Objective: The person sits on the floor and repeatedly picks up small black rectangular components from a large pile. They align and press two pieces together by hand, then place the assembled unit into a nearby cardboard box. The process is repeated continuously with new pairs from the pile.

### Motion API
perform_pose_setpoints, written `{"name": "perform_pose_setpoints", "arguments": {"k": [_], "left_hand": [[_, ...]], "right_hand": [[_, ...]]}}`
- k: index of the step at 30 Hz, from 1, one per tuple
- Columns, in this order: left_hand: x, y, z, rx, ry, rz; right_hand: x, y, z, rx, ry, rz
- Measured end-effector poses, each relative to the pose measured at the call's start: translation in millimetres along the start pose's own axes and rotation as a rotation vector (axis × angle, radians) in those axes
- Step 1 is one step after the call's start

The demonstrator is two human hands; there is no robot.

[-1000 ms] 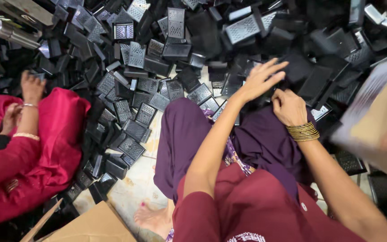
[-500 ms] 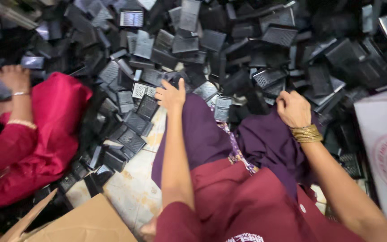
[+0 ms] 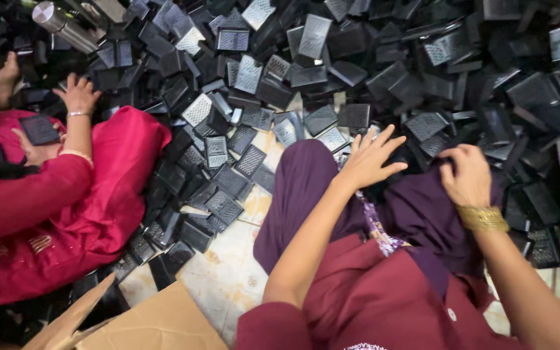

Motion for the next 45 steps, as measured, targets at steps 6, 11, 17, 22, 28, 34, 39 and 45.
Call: {"name": "perform_pose_setpoints", "arguments": {"k": [6, 11, 17, 22, 28, 34, 39, 45], "left_hand": [[-106.0, -124.4, 118.1, 0.004, -0.424, -0.651], [-140.1, -130.9, 224.2, 0.272, -1.015, -0.490], [-97.8, -114.4, 239.6, 0.321, -1.187, -0.437], [-58.3, -104.2, 232.9, 0.040, -0.678, -0.519], [-65.6, -135.7, 172.3, -0.413, -0.386, -0.932], [-73.9, -82.6, 19.8, -1.408, -0.287, -0.720], [-84.9, -10.4, -55.4, -1.954, -0.468, -0.302], [-88.0, 37.4, -46.2, -1.863, -0.516, -0.314]], "right_hand": [[-22.1, 1.8, 21.5, -0.057, -0.006, 0.024], [4.7, 20.6, 31.6, -0.099, 0.024, 0.069], [17.1, 23.0, 38.3, -0.071, 0.037, 0.068], [16.5, 20.0, 32.5, -0.071, 0.082, 0.075], [12.6, 11.4, 35.2, -0.025, 0.066, 0.081], [2.0, -5.8, 38.0, 0.303, 0.243, 0.114], [-22.8, -3.7, 101.5, 1.002, 0.285, 0.397], [-26.0, -20.9, 135.7, 0.882, 0.292, 0.494]]}}
Point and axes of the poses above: each hand's wrist, its own x-axis towards the middle knuckle, its own y-axis out of the palm, z = x × y, the point moved 9 cm from there along x, towards the middle knuckle, and after that the axes turned 8 degrees about y, right-handed, at the moved point
